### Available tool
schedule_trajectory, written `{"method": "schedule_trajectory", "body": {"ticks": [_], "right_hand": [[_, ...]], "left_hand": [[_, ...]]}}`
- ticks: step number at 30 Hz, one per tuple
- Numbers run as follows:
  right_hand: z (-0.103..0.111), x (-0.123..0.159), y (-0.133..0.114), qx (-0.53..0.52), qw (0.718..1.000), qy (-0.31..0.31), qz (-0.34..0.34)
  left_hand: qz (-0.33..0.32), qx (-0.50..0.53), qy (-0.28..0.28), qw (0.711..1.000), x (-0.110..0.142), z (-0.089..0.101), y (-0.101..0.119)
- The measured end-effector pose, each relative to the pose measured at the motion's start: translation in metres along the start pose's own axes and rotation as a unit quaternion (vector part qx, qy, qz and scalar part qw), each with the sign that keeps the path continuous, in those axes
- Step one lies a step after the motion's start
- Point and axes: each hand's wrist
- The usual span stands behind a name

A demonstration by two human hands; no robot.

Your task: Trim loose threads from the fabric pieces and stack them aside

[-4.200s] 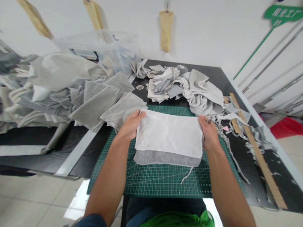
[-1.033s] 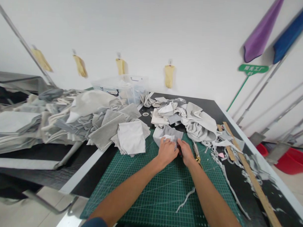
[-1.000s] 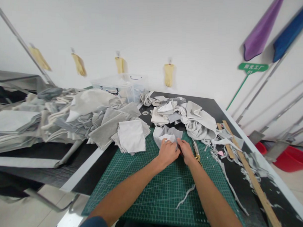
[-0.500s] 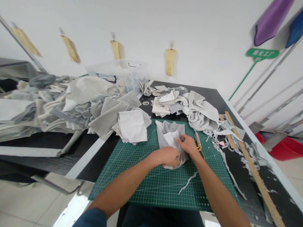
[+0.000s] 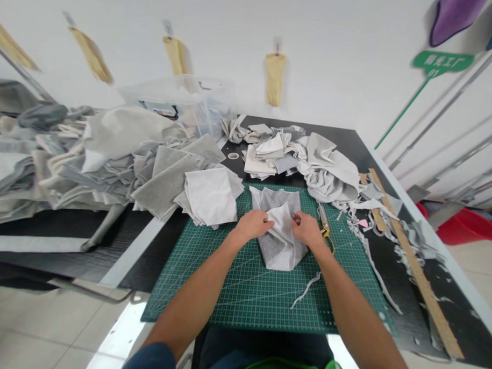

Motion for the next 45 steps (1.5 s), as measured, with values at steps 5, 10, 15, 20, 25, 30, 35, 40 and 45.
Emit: {"method": "schedule_trajectory", "body": {"ticks": [5, 10, 15, 20, 25, 30, 35, 40, 45], "right_hand": [[0.013, 0.003, 0.007, -0.008, 0.998, 0.031, -0.045], [0.01, 0.004, 0.005, -0.023, 0.998, 0.052, -0.002], [0.004, 0.008, -0.008, -0.016, 0.997, 0.036, 0.062], [0.026, 0.027, -0.024, -0.151, 0.963, -0.108, 0.195], [0.023, 0.022, -0.016, -0.137, 0.974, -0.023, 0.18], [0.006, 0.009, 0.001, -0.008, 0.983, -0.022, 0.183], [0.015, 0.016, -0.009, 0.052, 0.989, -0.064, 0.126], [0.035, 0.031, -0.024, -0.066, 0.968, -0.171, 0.171], [0.029, 0.022, -0.015, -0.098, 0.988, -0.071, 0.094]], "left_hand": [[0.078, -0.02, 0.051, 0.996, -0.007, 0.017, -0.027], [0.094, -0.017, 0.083, 0.992, -0.006, 0.019, -0.042], [0.051, -0.011, 0.102, 0.993, -0.007, 0.014, -0.039], [0.058, -0.001, 0.131, 0.99, -0.016, 0.011, -0.042], [0.049, -0.015, 0.145, 0.988, -0.022, 0.002, -0.048], [0.042, -0.044, 0.119, 0.991, -0.024, -0.008, -0.048], [0.047, -0.039, 0.095, 0.994, -0.023, -0.006, -0.048], [0.011, -0.019, 0.05, 0.999, -0.019, -0.001, -0.049], [-0.002, -0.015, 0.012, 1.0, -0.012, 0.0, -0.045]]}}
Point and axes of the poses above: each hand's wrist, its own x-axis away from the middle knuckle, its own z-axis out of the back of the hand, y = z × x, and after that the axes turned 9 degrees about x, right-handed
